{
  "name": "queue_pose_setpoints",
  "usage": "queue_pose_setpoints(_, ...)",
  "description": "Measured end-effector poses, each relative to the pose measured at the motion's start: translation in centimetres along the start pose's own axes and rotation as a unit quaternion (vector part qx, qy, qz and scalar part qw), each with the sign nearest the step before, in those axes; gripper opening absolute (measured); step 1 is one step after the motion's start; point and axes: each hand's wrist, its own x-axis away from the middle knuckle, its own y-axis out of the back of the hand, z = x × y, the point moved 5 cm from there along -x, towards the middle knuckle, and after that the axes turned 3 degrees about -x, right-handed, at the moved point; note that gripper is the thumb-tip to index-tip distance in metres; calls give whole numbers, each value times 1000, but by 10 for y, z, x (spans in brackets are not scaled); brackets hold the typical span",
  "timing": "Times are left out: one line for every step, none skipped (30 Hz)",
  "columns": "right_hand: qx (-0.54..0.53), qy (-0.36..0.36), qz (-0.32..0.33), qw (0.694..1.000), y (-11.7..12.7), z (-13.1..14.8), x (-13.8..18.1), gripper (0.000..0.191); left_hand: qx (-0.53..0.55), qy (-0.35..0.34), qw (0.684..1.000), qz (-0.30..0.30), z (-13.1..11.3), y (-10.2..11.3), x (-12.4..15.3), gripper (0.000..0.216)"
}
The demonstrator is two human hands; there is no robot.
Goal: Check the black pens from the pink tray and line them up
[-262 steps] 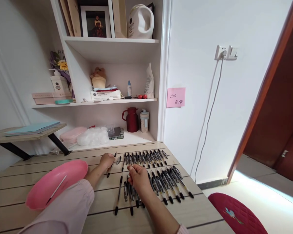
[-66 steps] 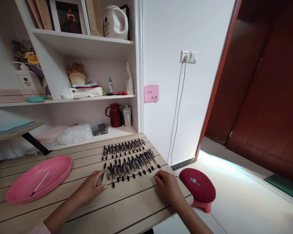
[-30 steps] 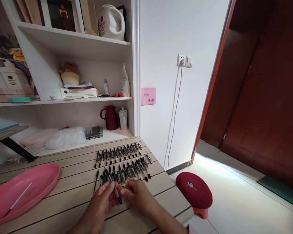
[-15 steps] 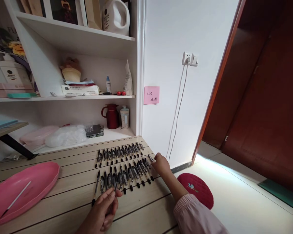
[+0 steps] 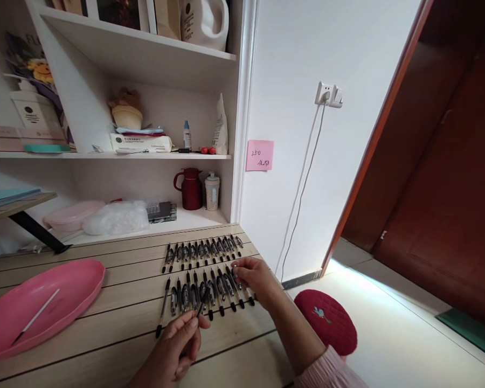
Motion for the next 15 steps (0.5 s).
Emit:
queue_pose_setpoints(-63, 5, 31, 998, -15, 6, 2, 17, 2, -3, 1000, -2, 0, 1, 0, 31)
queue_pose_setpoints(-107, 8, 54, 993, -28, 11, 4, 20, 6, -4, 1000, -3, 0, 2, -1, 30)
queue_pose_setpoints(-139, 10, 67, 988, -39, 15, 5, 22, 10, -4, 1000, -4, 0, 3, -1, 30)
queue_pose_setpoints(-162, 10, 77, 984, -48, 18, 6, 24, 14, -5, 1000, -5, 0, 4, -2, 29)
queue_pose_setpoints(-179, 9, 85, 980, -55, 19, 6, 25, 16, -6, 1000, -7, 0, 6, -2, 29)
queue_pose_setpoints(-192, 9, 92, 977, -59, 20, 6, 25, 17, -7, 1000, -8, 0, 6, -3, 28)
queue_pose_setpoints(-200, 8, 100, 975, -62, 20, 6, 26, 16, -9, 1000, -12, 0, 7, -3, 28)
queue_pose_setpoints(-204, 8, 108, 973, -64, 19, 5, 25, 15, -11, 1000, -15, 0, 8, -4, 28)
queue_pose_setpoints(-205, 8, 117, 972, -65, 18, 5, 25, 13, -11, 1000, -18, 0, 8, -4, 28)
queue_pose_setpoints(-203, 7, 125, 971, -65, 17, 5, 24, 11, -10, 1000, -19, -1, 8, -4, 28)
queue_pose_setpoints(-201, 5, 132, 971, -64, 15, 4, 24, 9, -8, 1000, -19, -1, 8, -5, 28)
queue_pose_setpoints(-199, 3, 138, 970, -64, 14, 4, 23, 6, -4, 1000, -18, -1, 8, -5, 27)
queue_pose_setpoints(-197, -1, 143, 970, -64, 12, 5, 23, 3, -1, 1000, -16, -1, 7, -5, 27)
queue_pose_setpoints(-194, -4, 148, 970, -64, 11, 5, 23, 1, 2, 1000, -15, -1, 7, -5, 27)
queue_pose_setpoints(-193, -6, 153, 969, -64, 11, 5, 23, -1, 2, 1000, -17, -1, 7, -5, 27)
